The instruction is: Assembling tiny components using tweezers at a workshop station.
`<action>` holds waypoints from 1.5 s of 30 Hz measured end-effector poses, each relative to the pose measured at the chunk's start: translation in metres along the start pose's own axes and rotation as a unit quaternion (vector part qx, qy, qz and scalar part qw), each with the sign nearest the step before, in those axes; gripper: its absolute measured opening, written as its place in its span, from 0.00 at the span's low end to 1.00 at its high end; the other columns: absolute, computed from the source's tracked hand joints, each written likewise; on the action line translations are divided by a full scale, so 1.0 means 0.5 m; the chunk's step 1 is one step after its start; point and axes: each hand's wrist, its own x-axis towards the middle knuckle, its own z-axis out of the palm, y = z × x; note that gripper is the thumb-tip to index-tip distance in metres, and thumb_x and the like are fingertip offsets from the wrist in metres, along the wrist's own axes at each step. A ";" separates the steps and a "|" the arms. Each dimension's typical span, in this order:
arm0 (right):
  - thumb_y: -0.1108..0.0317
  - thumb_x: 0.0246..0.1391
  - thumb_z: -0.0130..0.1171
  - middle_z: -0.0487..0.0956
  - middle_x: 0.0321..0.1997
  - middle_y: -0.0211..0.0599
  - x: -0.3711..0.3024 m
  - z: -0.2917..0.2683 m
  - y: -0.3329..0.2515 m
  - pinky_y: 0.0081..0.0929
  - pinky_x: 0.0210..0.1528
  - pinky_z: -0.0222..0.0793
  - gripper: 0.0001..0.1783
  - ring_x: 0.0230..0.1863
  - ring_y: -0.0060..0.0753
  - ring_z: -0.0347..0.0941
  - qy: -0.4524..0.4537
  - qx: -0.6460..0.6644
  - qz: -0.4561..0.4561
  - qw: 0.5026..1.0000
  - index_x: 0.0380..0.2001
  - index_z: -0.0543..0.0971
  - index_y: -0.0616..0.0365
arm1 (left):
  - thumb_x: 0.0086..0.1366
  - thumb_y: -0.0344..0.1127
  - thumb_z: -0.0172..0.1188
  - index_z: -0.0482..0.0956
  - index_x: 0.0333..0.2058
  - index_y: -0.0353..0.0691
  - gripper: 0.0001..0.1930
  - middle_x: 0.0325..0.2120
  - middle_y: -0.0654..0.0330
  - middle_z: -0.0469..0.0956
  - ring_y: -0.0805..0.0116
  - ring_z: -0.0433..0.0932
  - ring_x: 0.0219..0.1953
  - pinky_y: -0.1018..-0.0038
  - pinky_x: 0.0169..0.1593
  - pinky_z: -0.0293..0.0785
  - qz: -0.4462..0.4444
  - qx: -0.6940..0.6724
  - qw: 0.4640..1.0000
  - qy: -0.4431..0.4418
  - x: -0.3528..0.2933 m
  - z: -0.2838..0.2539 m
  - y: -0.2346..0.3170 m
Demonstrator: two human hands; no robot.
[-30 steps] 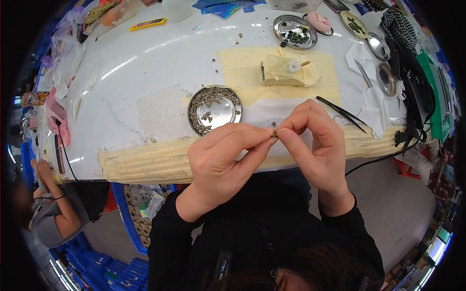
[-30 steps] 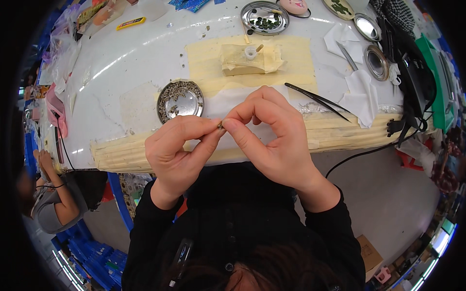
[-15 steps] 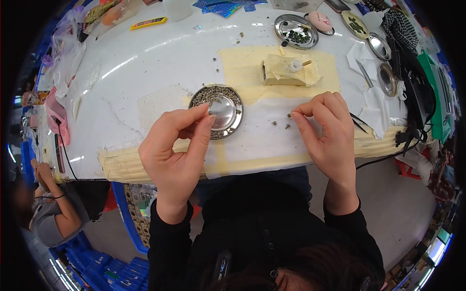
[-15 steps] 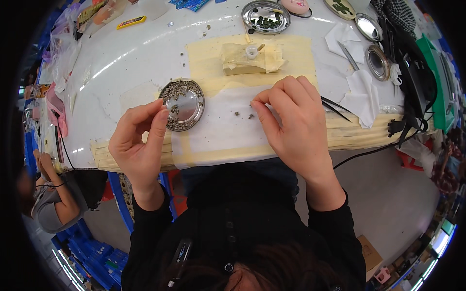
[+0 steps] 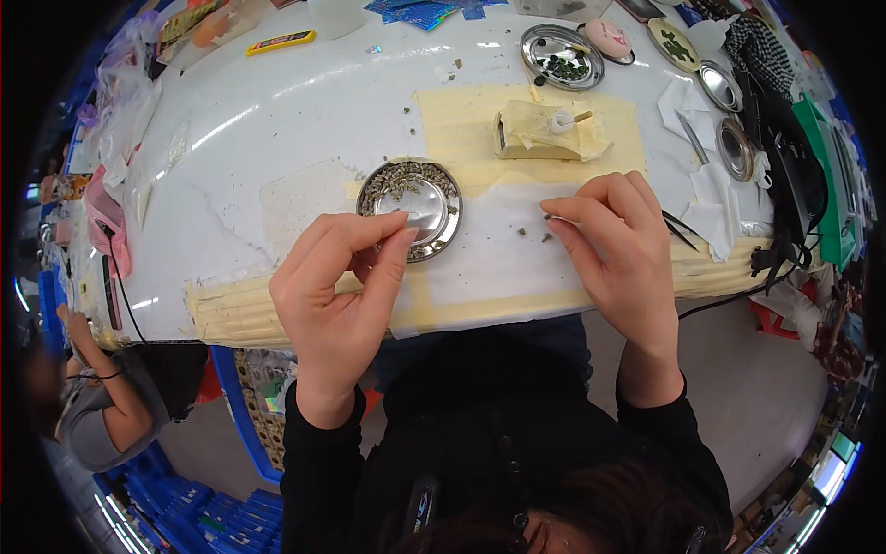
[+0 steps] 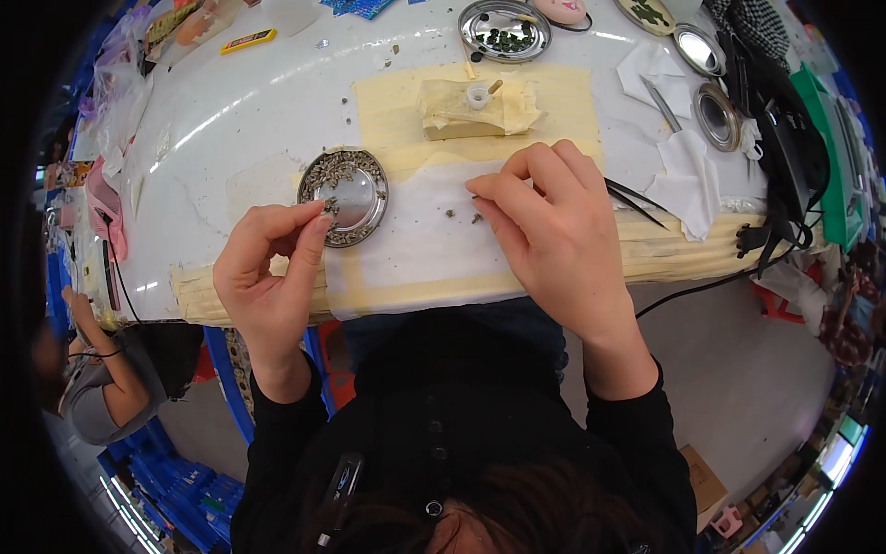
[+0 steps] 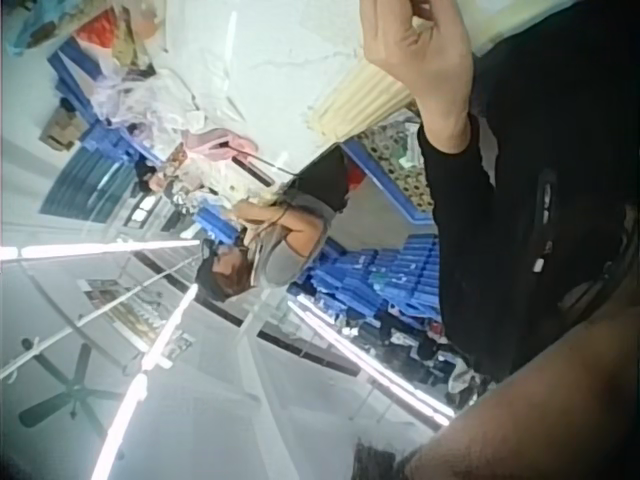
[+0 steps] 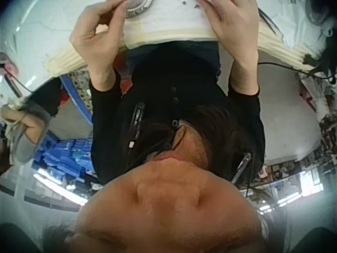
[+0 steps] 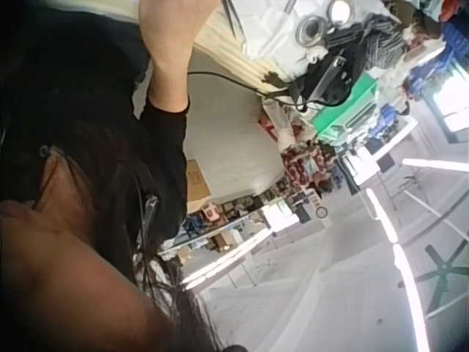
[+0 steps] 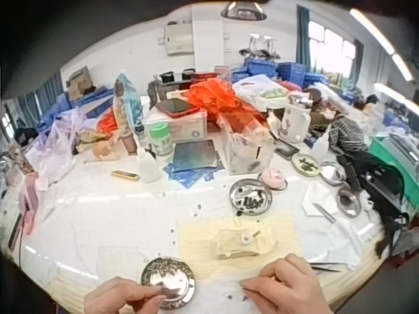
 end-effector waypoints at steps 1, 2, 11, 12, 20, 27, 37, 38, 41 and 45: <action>0.79 0.40 0.65 0.71 0.27 0.33 0.000 0.000 0.000 0.29 0.33 0.63 0.08 0.31 0.35 0.66 -0.008 -0.005 -0.006 1.000 0.28 0.80 0.60 | 0.53 0.20 0.66 0.82 0.31 0.33 0.06 0.24 0.60 0.77 0.78 0.70 0.21 0.82 0.26 0.66 -0.002 -0.001 1.000 -0.003 0.000 0.000 0.001; 0.79 0.40 0.65 0.71 0.27 0.33 0.000 0.001 0.001 0.29 0.33 0.63 0.08 0.31 0.35 0.66 -0.015 -0.009 -0.012 1.000 0.28 0.80 0.59 | 0.53 0.20 0.65 0.82 0.31 0.33 0.06 0.24 0.60 0.78 0.78 0.71 0.21 0.82 0.26 0.66 -0.002 -0.005 1.000 -0.008 -0.001 0.001 0.003; 0.78 0.44 0.66 0.76 0.29 0.28 0.000 -0.008 -0.022 0.21 0.35 0.60 0.11 0.32 0.24 0.65 0.017 0.372 0.065 0.926 0.34 0.83 0.56 | 0.55 0.20 0.65 0.81 0.41 0.31 0.13 0.31 0.56 0.81 0.76 0.79 0.31 0.83 0.32 0.74 -0.038 -0.193 0.975 -0.108 -0.018 0.043 0.018; 0.79 0.45 0.66 0.76 0.29 0.28 0.000 -0.009 -0.027 0.20 0.36 0.60 0.11 0.32 0.23 0.65 0.013 0.440 0.068 0.896 0.34 0.84 0.57 | 0.56 0.19 0.64 0.80 0.42 0.30 0.13 0.33 0.55 0.80 0.74 0.80 0.32 0.82 0.34 0.75 -0.063 -0.255 0.957 -0.124 -0.017 0.051 0.023; 0.79 0.46 0.66 0.76 0.29 0.27 -0.017 0.028 -0.040 0.20 0.36 0.60 0.10 0.33 0.22 0.64 0.032 0.533 0.105 0.839 0.34 0.84 0.57 | 0.57 0.19 0.64 0.80 0.38 0.27 0.09 0.34 0.54 0.80 0.74 0.80 0.32 0.80 0.36 0.77 -0.125 -0.455 0.871 -0.138 -0.022 0.080 0.029; 0.79 0.48 0.64 0.75 0.29 0.30 -0.013 0.028 -0.048 0.18 0.31 0.63 0.11 0.29 0.22 0.67 0.078 0.398 0.054 0.912 0.37 0.84 0.58 | 0.53 0.19 0.66 0.82 0.33 0.30 0.08 0.27 0.56 0.81 0.75 0.78 0.26 0.81 0.29 0.73 0.009 -0.259 0.963 -0.081 -0.015 0.078 0.026; 0.77 0.48 0.64 0.75 0.29 0.33 -0.027 0.020 -0.049 0.19 0.30 0.65 0.12 0.29 0.23 0.69 0.066 0.362 0.044 0.929 0.39 0.83 0.58 | 0.49 0.19 0.68 0.82 0.33 0.33 0.10 0.25 0.56 0.80 0.67 0.79 0.24 0.76 0.27 0.75 0.162 -0.032 0.986 0.006 -0.003 0.081 0.033; 0.76 0.48 0.64 0.75 0.30 0.33 -0.026 0.021 -0.049 0.19 0.30 0.65 0.12 0.29 0.24 0.69 0.072 0.350 0.040 0.933 0.39 0.83 0.58 | 0.48 0.19 0.68 0.82 0.33 0.33 0.11 0.25 0.56 0.80 0.67 0.79 0.24 0.76 0.27 0.75 0.166 -0.027 0.986 0.009 -0.003 0.082 0.032; 0.76 0.48 0.65 0.76 0.30 0.33 -0.022 0.024 -0.052 0.19 0.30 0.65 0.10 0.29 0.25 0.69 0.081 0.334 0.037 0.938 0.36 0.83 0.59 | 0.47 0.19 0.68 0.82 0.33 0.33 0.11 0.25 0.56 0.80 0.66 0.79 0.24 0.76 0.27 0.75 0.188 -0.005 0.982 0.015 -0.004 0.084 0.034; 0.76 0.48 0.64 0.76 0.29 0.32 -0.021 0.034 -0.048 0.20 0.30 0.64 0.04 0.29 0.23 0.68 0.069 0.368 0.065 0.925 0.30 0.80 0.61 | 0.46 0.20 0.69 0.82 0.33 0.34 0.12 0.25 0.57 0.80 0.66 0.79 0.24 0.75 0.26 0.74 0.217 0.018 0.976 0.012 -0.007 0.083 0.037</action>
